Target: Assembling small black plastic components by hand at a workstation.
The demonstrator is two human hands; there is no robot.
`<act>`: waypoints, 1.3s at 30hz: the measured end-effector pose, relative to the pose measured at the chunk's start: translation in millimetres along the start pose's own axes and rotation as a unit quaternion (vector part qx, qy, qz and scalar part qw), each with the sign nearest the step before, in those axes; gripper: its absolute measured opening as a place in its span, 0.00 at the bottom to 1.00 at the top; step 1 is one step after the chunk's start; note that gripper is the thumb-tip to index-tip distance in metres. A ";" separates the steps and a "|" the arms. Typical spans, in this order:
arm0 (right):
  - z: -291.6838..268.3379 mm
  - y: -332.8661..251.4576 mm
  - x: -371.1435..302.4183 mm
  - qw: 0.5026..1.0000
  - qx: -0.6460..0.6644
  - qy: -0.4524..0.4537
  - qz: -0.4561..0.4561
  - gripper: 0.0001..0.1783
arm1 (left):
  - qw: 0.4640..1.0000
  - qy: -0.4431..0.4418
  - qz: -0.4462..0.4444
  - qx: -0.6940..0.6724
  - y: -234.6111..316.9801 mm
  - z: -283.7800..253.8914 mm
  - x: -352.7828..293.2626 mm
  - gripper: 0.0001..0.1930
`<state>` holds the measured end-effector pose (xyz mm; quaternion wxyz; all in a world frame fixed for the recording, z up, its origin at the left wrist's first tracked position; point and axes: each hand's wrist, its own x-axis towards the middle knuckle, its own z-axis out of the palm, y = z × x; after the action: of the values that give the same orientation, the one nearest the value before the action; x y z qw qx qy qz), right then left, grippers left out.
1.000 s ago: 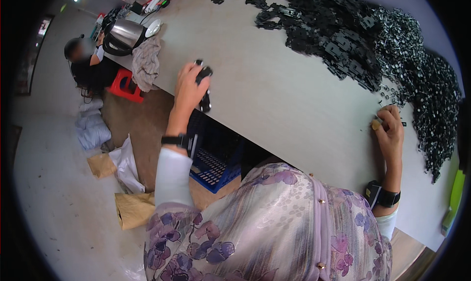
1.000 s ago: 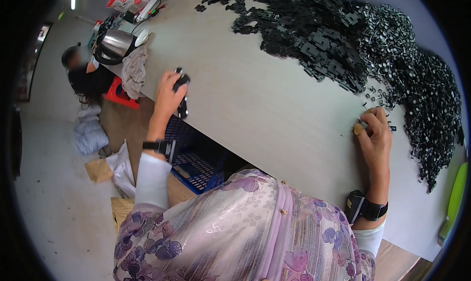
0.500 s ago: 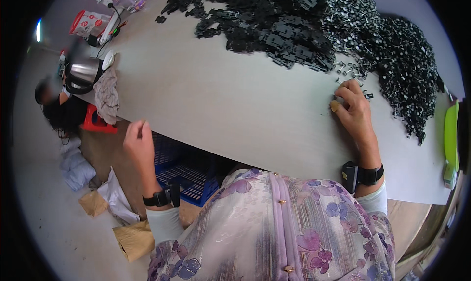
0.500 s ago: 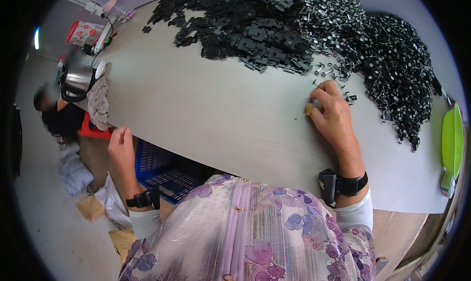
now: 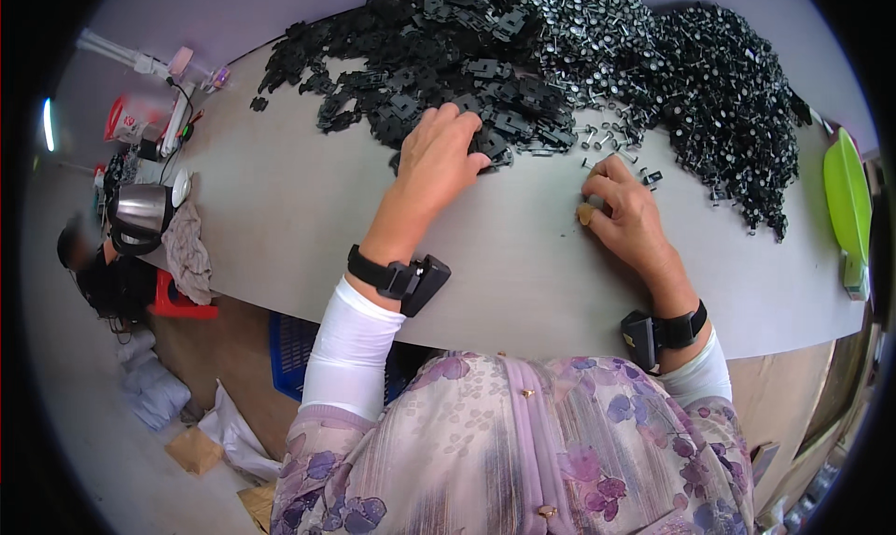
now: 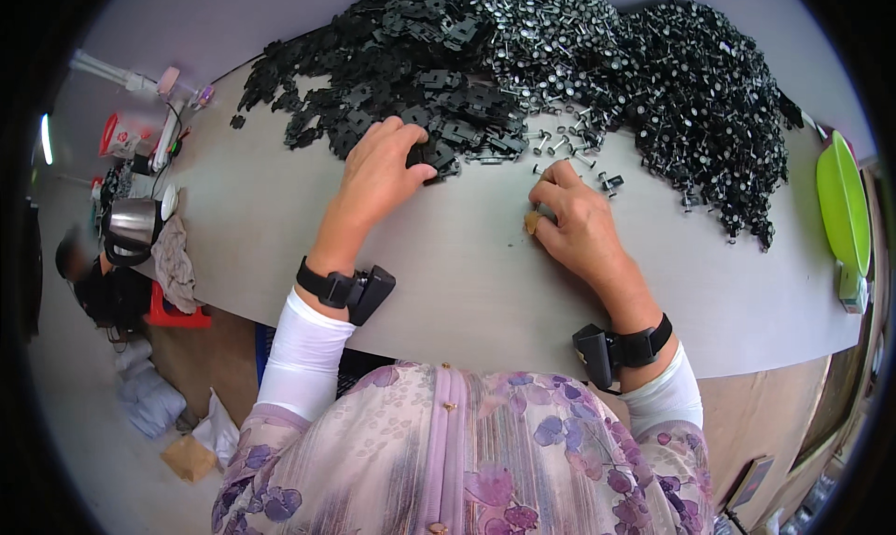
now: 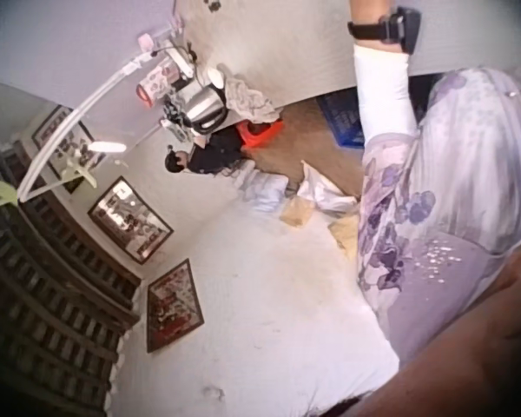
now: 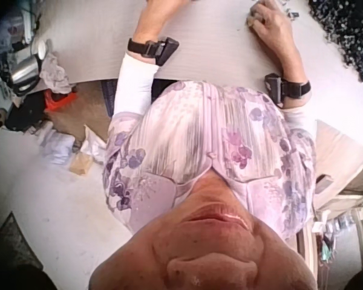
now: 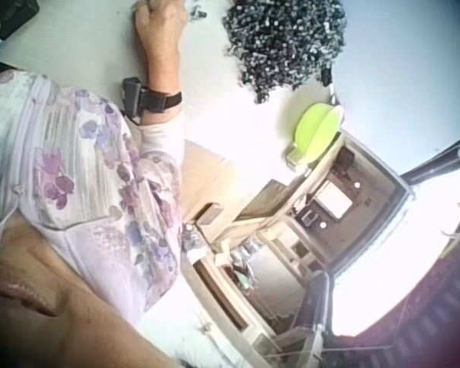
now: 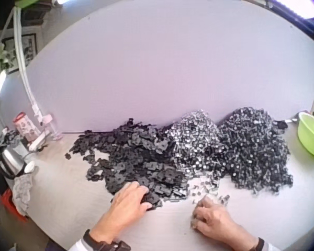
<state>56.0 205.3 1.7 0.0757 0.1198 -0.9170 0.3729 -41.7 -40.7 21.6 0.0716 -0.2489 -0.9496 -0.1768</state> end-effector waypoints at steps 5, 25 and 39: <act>-0.6 2.3 1.5 1.000 -0.011 -0.003 -0.005 0.10 | 0.977 0.042 -0.066 -0.200 11.6 0.9 -17.1 0.21; -5.0 -2.0 -2.6 0.983 0.174 0.053 -0.019 0.12 | 0.542 -0.165 -0.230 -0.791 51.0 30.3 -31.9 0.08; 0.4 -16.4 -7.8 0.982 0.119 0.060 -0.133 0.16 | 0.558 -0.285 -0.184 -0.757 62.3 33.3 -36.6 0.12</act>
<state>68.0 195.0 10.6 0.1649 0.2259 -0.8358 0.4724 19.5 6.0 1.2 -0.4517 -0.0682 -0.4620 -0.7602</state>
